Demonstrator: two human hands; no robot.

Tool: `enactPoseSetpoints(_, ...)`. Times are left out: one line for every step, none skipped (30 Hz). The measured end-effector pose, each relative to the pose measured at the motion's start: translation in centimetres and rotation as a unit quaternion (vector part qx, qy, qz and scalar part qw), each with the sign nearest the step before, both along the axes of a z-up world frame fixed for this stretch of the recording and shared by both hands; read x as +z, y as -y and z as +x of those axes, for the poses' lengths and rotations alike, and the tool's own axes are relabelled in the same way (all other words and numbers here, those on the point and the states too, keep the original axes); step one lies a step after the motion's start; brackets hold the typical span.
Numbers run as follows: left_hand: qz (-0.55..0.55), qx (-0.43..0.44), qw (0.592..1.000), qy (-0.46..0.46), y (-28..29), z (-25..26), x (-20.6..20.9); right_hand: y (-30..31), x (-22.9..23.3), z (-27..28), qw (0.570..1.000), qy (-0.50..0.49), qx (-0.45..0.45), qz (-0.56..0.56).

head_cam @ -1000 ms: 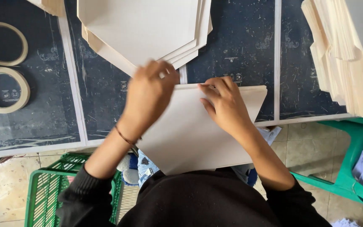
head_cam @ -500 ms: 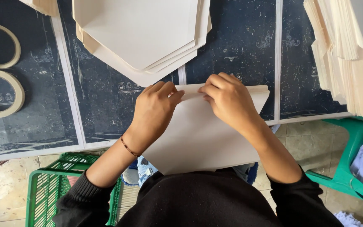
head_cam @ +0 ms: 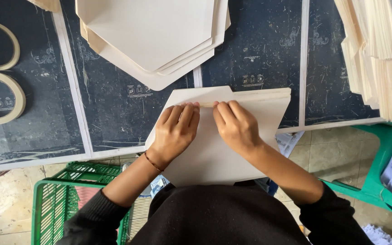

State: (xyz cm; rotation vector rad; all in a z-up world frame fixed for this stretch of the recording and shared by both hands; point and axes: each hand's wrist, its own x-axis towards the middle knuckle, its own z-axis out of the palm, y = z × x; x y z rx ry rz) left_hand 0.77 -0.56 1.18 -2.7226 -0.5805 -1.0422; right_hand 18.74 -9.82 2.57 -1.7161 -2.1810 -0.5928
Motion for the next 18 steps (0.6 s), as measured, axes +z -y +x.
enactPoseSetpoints(0.012,0.018,1.0,0.009,0.2,0.0,0.0,0.2,-0.4,-0.6,0.999,0.017,-0.028,0.035)
enactPoseSetpoints(0.023,0.037,0.999,0.018,0.5,0.1,0.0,0.4,-0.8,-1.1,0.995,0.035,-0.055,0.07)
enactPoseSetpoints(0.022,0.037,0.999,0.018,1.2,0.0,0.3,0.6,0.0,-1.6,0.995,0.034,-0.055,0.069)
enactPoseSetpoints(0.018,0.068,0.998,0.004,1.8,-0.1,0.6,0.6,0.8,-2.1,0.993,0.038,-0.07,0.088)
enactPoseSetpoints(0.014,0.099,0.995,-0.01,2.5,-0.2,0.9,0.6,1.6,-2.6,0.99,0.042,-0.086,0.107)
enactPoseSetpoints(0.013,0.101,0.995,-0.01,3.3,-0.5,0.6,0.9,1.8,-2.8,0.99,0.042,-0.084,0.106)
enactPoseSetpoints(0.007,0.109,0.993,-0.036,4.0,-0.8,0.3,1.2,2.0,-3.1,0.99,0.04,-0.092,0.104)
enactPoseSetpoints(-0.003,0.118,0.991,-0.063,5.2,-1.1,0.1,1.8,2.3,-3.5,0.99,0.037,-0.098,0.099)
enactPoseSetpoints(-0.008,0.12,0.991,-0.064,5.5,-0.9,-0.2,1.7,2.2,-3.6,0.99,0.036,-0.095,0.095)
enactPoseSetpoints(-0.034,0.123,0.99,-0.065,6.0,-0.9,-0.4,1.9,2.2,-3.9,0.99,0.049,-0.106,0.083)
enactPoseSetpoints(-0.06,0.126,0.988,-0.066,6.7,-1.0,-0.5,2.0,2.2,-4.3,0.989,0.063,-0.117,0.071)
enactPoseSetpoints(-0.06,0.13,0.988,-0.065,6.8,-0.9,-0.9,2.2,2.1,-4.2,0.989,0.063,-0.113,0.072)
enactPoseSetpoints(-0.074,0.131,0.987,-0.06,7.0,-0.8,-1.2,2.3,2.0,-4.1,0.989,0.068,-0.111,0.069)
enactPoseSetpoints(-0.088,0.133,0.986,-0.056,7.2,-0.9,-1.3,2.4,2.1,-4.1,0.989,0.071,-0.108,0.066)
enactPoseSetpoints(-0.086,0.137,0.985,-0.056,6.7,-0.9,-1.2,2.8,1.5,-3.8,0.99,0.07,-0.104,0.068)
enactPoseSetpoints(-0.081,0.123,0.988,-0.044,6.3,-1.0,-1.0,3.3,0.9,-3.4,0.992,0.058,-0.105,0.046)
enactPoseSetpoints(-0.076,0.11,0.991,-0.032,5.9,-1.1,-0.8,3.8,0.3,-3.1,0.993,0.046,-0.105,0.023)
enactPoseSetpoints(-0.071,0.111,0.991,-0.03,4.7,-1.2,-1.1,3.8,0.3,-3.2,0.993,0.047,-0.104,0.028)
